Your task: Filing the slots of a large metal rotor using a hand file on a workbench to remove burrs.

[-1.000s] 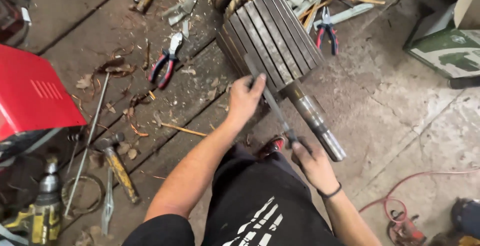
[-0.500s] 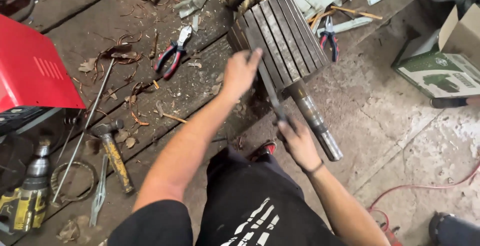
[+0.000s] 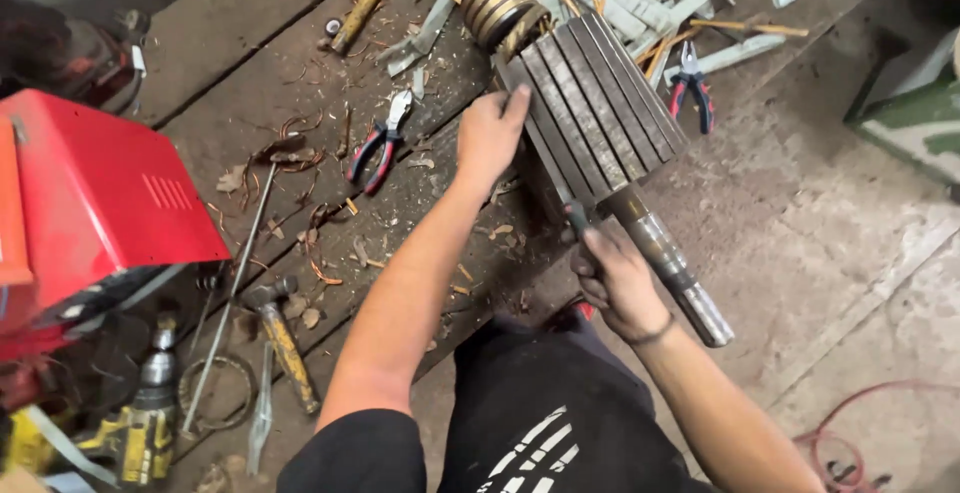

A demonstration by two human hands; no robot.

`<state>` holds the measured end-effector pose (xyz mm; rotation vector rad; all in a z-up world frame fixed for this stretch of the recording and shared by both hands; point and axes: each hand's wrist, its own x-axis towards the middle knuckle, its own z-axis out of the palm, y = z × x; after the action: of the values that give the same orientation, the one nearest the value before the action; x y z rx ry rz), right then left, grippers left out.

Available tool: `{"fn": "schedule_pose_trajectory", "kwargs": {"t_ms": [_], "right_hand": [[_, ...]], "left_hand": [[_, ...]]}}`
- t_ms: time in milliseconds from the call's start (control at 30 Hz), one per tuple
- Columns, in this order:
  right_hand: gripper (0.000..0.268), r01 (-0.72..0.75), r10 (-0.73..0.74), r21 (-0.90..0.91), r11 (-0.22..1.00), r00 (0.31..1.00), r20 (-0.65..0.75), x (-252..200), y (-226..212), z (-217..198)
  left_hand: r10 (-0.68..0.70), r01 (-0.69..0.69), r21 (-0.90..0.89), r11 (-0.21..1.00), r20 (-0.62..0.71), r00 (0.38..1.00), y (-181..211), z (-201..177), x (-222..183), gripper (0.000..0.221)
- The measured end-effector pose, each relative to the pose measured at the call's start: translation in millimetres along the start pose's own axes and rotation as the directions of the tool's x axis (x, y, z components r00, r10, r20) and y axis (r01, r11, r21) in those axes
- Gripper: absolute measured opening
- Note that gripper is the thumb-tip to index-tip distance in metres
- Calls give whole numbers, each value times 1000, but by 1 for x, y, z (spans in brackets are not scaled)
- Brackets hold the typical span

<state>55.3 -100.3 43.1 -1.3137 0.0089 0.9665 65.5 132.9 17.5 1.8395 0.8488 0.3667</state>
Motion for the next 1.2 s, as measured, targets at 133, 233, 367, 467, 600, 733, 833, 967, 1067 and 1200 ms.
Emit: {"fn": "schedule_pose_trajectory", "kwargs": {"t_ms": [133,233,367,467,600,733,833,967,1067,1200], "right_hand": [[26,137,-135,-316,939,990,29,-48,-1,-36],[38,115,-124,-516,849,992,17,-52,35,-82],[27,0,-13,-370,929,999,-32,-16,38,-59],[27,43,-38,-293,955,999,25,12,35,-37],[34,117,-111,-582,805,993,46,-34,35,-71],[31,-90,63,-581,809,996,-66,-81,68,-118],[32,-26,16,-581,813,1000,-22,-68,59,-109],[37,153,-159,-537,829,987,35,2,42,-70],[41,148,-152,-531,835,988,35,-12,19,-52],[36,-32,4,-582,813,999,-50,-62,52,-105]], "left_hand": [[-135,146,-58,988,169,976,27,-1,-57,78],[-183,194,-29,981,221,958,-5,27,-68,94],[-261,251,74,965,235,936,26,-1,-36,91],[-122,125,0,992,185,975,5,-8,2,49],[-226,224,36,974,203,953,18,8,-53,94],[-138,143,-1,990,242,960,-22,50,-106,55],[-83,68,75,995,220,972,-32,45,-94,60],[61,-60,-24,998,48,997,-23,21,-30,57],[87,-86,-46,995,34,996,-37,22,-29,57],[-43,49,-27,998,185,982,-28,38,-96,57]]}}
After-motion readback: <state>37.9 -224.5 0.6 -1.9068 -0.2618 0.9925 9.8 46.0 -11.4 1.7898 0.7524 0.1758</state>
